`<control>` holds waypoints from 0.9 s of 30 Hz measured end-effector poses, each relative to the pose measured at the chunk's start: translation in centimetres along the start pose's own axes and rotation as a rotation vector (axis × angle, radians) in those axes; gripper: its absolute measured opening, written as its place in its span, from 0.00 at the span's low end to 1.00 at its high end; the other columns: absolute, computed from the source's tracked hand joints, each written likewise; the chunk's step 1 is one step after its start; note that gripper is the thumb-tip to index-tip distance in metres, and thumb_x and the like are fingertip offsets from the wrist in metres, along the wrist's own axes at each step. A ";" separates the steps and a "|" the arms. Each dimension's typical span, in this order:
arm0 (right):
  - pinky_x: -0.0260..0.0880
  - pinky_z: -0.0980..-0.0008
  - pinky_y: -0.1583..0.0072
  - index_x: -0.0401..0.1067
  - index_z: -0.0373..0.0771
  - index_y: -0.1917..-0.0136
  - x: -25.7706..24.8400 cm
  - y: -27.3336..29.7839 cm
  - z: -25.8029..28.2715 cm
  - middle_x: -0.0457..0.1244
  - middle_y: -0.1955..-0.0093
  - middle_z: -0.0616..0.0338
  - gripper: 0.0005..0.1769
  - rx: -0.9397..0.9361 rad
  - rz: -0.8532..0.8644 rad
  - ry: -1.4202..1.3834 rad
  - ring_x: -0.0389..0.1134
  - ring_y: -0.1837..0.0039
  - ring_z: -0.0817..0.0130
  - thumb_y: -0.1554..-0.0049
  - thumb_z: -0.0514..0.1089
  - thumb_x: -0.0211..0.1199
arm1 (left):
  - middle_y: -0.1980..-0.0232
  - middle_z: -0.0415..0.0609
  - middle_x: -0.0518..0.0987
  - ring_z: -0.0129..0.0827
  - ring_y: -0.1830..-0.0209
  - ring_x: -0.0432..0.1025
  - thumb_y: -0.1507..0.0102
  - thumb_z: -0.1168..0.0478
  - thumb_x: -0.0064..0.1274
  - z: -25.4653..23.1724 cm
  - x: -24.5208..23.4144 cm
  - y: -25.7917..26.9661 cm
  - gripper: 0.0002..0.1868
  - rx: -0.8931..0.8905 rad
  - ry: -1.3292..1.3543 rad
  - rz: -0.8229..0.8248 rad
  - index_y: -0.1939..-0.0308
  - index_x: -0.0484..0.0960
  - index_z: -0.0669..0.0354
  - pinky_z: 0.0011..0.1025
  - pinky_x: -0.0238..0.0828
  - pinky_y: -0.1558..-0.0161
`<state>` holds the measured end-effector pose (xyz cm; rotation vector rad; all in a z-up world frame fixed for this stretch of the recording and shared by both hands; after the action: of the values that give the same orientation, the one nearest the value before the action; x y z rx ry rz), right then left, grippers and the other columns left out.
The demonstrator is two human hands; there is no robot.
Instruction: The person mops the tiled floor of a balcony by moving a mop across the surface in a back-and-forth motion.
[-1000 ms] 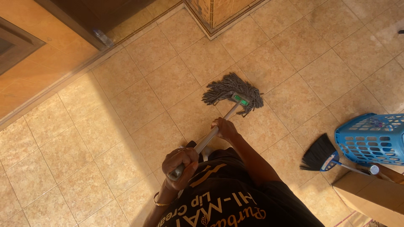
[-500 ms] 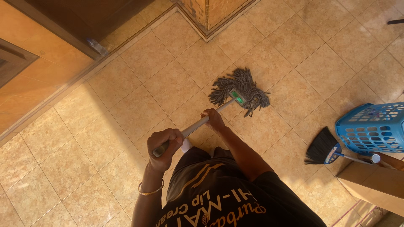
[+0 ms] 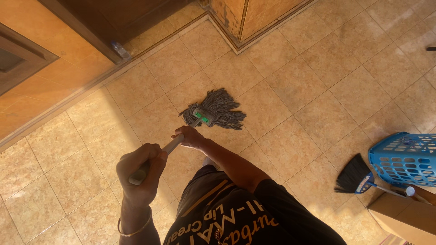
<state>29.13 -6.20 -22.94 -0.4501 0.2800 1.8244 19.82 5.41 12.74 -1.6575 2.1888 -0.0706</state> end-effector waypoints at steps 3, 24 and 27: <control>0.67 0.53 0.55 0.65 0.34 0.69 0.6 -0.5 0.4 0.63 0.69 0.47 0.20 0.039 0.062 0.011 0.69 0.61 0.51 0.44 0.46 0.67 | 0.79 0.45 0.71 0.18 0.83 0.57 0.41 0.79 0.52 0.7 -0.8 0.3 0.14 0.034 0.061 -0.060 0.76 0.69 0.63 0.23 0.47 0.79; 0.69 0.60 0.50 0.75 0.38 0.65 -8.0 5.8 -5.0 0.68 0.57 0.57 0.08 0.441 -0.166 0.137 0.71 0.55 0.58 0.49 0.44 0.67 | 0.78 0.47 0.67 0.28 0.82 0.62 0.45 0.78 0.56 4.9 5.4 -1.0 0.17 0.355 0.439 0.290 0.75 0.64 0.57 0.27 0.52 0.77; 0.69 0.59 0.49 0.77 0.40 0.63 -9.8 6.4 -7.2 0.68 0.55 0.56 0.04 0.447 -0.195 0.208 0.71 0.52 0.57 0.50 0.42 0.68 | 0.77 0.48 0.68 0.30 0.81 0.63 0.45 0.78 0.54 6.8 7.2 -1.4 0.16 0.358 0.528 0.261 0.75 0.64 0.57 0.29 0.56 0.76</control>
<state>26.67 -19.52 -25.27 -0.3371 0.7433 1.4697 21.82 -0.38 4.85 -1.2379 2.5511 -0.8592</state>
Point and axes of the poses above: each hand's wrist, its own y-axis away from the middle knuckle, its own x-axis out of the palm, z = x × y, the point moved 2 cm from there along -y, towards the middle knuckle
